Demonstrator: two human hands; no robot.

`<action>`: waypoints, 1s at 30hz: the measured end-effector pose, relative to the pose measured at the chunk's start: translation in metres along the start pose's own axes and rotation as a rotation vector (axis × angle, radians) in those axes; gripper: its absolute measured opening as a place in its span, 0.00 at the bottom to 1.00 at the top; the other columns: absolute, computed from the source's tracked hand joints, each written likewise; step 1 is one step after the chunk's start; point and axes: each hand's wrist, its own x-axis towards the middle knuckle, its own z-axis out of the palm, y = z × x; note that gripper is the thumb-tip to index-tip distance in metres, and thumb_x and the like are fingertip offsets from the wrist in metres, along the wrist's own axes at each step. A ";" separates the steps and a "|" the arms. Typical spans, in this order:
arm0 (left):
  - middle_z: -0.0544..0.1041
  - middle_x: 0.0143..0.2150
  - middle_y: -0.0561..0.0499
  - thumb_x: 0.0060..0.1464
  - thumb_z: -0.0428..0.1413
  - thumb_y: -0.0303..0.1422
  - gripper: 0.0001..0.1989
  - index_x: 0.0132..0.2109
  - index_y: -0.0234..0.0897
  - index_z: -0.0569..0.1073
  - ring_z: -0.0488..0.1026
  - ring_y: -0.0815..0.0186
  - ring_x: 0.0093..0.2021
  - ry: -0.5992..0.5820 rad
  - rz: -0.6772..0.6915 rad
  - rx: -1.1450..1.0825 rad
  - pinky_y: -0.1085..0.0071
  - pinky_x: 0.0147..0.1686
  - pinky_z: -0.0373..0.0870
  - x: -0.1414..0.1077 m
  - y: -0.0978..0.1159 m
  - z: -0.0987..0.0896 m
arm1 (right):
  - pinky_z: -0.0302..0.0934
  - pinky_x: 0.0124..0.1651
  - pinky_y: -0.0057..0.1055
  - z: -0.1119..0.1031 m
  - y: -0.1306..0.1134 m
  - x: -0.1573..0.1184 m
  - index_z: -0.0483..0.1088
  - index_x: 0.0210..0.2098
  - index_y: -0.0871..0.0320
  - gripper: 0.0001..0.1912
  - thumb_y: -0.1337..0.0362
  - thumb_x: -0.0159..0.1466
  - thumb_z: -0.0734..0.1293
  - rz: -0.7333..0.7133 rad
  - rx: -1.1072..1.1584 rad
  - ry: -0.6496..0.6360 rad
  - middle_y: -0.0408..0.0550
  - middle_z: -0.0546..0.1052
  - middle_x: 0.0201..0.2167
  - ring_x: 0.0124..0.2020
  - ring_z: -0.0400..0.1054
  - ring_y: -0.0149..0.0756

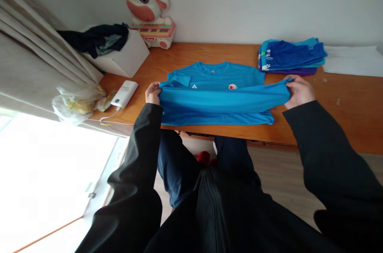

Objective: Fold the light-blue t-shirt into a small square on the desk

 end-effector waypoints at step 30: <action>0.83 0.35 0.48 0.67 0.60 0.54 0.21 0.34 0.45 0.73 0.80 0.55 0.37 -0.207 -0.138 0.998 0.65 0.32 0.56 -0.072 0.006 0.014 | 0.78 0.47 0.42 -0.014 0.115 -0.018 0.81 0.44 0.52 0.25 0.41 0.59 0.80 -0.260 -0.285 0.121 0.49 0.85 0.39 0.36 0.79 0.42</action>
